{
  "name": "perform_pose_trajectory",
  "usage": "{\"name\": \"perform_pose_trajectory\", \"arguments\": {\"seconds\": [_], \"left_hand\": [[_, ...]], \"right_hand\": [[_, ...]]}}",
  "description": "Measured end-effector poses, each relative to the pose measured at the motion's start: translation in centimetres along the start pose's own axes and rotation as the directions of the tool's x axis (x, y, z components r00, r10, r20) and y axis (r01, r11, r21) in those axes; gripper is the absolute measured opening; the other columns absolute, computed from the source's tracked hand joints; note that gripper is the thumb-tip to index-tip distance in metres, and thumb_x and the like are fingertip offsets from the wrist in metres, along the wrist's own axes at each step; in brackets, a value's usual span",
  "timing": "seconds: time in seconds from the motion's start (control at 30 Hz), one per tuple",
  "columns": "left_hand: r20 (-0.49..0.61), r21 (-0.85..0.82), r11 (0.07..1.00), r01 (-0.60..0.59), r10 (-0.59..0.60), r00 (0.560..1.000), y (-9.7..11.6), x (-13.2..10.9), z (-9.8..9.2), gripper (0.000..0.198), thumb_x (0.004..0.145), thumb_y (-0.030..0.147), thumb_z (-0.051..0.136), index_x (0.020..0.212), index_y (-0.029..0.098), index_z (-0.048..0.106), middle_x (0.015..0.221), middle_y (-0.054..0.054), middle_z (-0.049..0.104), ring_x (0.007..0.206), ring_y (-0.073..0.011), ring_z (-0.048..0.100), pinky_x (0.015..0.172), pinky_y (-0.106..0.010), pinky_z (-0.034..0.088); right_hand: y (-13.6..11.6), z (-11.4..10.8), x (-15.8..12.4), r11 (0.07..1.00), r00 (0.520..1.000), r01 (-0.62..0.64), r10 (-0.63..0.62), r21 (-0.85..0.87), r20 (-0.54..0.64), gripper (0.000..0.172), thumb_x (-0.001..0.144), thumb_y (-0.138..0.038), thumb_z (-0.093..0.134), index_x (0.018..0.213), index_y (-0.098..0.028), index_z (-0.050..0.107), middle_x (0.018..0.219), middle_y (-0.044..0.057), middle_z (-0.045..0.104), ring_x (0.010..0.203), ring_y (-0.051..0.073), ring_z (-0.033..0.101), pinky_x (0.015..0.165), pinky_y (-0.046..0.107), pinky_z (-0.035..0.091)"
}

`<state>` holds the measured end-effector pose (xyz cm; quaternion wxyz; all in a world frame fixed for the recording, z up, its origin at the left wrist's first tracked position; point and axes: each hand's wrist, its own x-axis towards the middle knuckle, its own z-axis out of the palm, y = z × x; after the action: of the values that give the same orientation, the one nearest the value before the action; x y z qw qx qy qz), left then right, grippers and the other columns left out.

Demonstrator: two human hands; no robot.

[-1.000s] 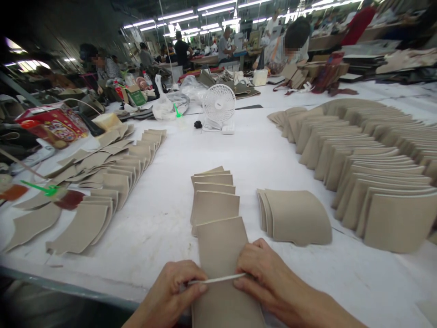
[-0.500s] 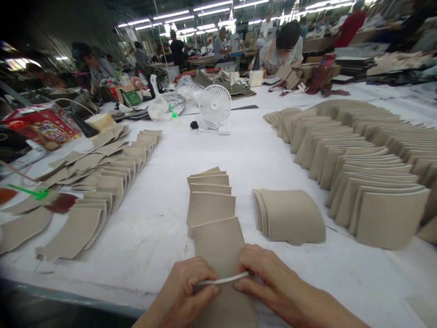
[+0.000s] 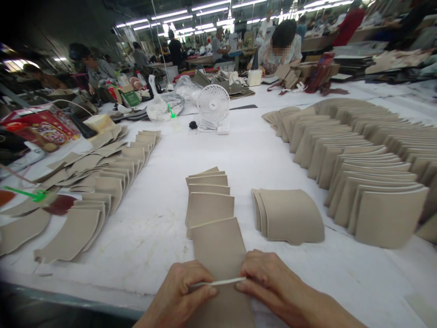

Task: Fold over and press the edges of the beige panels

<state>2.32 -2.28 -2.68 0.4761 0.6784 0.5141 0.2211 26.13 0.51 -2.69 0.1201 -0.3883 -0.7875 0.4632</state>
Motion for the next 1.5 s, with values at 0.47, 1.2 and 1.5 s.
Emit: {"name": "perform_pose_trajectory", "arguments": {"seconds": [0.47,1.2,1.5], "left_hand": [[0.058,0.054,0.996,0.067,-0.070,0.996,0.9,0.0,-0.5,0.013,0.078,0.011,0.066,0.076,0.017,0.078,0.074,-0.003,0.073,0.076,-0.0173,0.065,0.067,-0.023,0.039],[-0.024,0.014,1.000,0.027,-0.026,0.999,-0.9,-1.0,-1.6,0.024,0.087,0.025,0.052,0.073,0.017,0.069,0.068,-0.001,0.067,0.064,-0.0134,0.060,0.060,-0.020,0.037],[-0.048,-0.226,0.972,0.062,-0.075,0.996,-1.6,0.5,-1.3,0.032,0.090,0.042,0.053,0.080,0.016,0.068,0.061,0.001,0.058,0.056,-0.0109,0.050,0.052,-0.019,0.036]], "right_hand": [[-1.4,0.4,0.9,0.993,0.994,0.095,-0.091,-0.065,0.062,0.035,0.105,-0.041,0.036,0.094,-0.023,0.064,0.093,0.003,0.066,0.088,0.020,0.060,0.080,0.031,0.045],[-2.6,1.3,1.0,0.976,0.997,-0.009,0.025,-0.217,0.072,0.043,0.103,-0.036,0.028,0.083,-0.021,0.063,0.083,0.006,0.069,0.077,0.021,0.065,0.072,0.028,0.047],[-1.2,-1.1,-1.4,0.974,0.962,-0.216,0.224,0.067,-0.155,0.052,0.095,-0.063,0.036,0.065,-0.023,0.050,0.066,0.002,0.058,0.064,0.022,0.057,0.058,0.029,0.044]]}}
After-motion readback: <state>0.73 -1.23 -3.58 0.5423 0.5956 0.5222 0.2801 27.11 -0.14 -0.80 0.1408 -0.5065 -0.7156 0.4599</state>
